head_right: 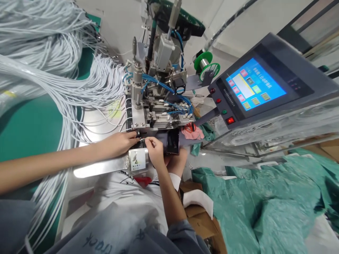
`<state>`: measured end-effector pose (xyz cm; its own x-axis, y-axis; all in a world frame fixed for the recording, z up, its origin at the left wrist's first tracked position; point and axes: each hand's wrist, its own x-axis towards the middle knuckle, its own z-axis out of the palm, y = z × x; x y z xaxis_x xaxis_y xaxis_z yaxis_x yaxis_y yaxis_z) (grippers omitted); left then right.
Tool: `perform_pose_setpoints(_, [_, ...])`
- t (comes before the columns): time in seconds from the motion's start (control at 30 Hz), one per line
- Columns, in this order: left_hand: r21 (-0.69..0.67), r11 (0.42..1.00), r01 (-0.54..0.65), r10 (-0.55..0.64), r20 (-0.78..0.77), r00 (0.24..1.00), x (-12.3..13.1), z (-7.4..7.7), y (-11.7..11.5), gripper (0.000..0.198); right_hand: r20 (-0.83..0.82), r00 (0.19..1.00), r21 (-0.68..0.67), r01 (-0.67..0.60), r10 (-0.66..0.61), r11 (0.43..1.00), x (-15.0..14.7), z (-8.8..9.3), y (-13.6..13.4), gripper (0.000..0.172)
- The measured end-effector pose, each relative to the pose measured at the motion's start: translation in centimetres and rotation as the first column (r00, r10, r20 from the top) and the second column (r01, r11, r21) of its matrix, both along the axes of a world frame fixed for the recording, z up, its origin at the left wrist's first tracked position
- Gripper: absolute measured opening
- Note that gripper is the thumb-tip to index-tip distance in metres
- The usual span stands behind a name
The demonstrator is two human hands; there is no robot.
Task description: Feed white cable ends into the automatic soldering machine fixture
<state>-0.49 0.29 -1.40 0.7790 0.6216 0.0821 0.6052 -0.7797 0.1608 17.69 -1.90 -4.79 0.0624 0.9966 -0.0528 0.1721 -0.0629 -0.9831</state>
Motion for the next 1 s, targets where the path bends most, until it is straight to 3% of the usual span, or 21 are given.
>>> perform_pose_setpoints(0.23, [0.008, 1.000, 0.023, -0.023, 0.045, 0.999, -0.2, -0.4, 0.2, 0.033, -0.033, 0.999, -0.059, 0.000, -0.002, 0.998, -0.4, -0.5, 0.4, 0.020])
perform_pose_setpoints(1.0, [0.050, 0.997, 0.062, -0.058, -0.066, 0.996, 0.0, 0.2, 0.3, 0.029, -0.118, 0.992, -0.157, -0.052, 0.033, 0.986, -0.3, -0.8, 1.6, 0.022])
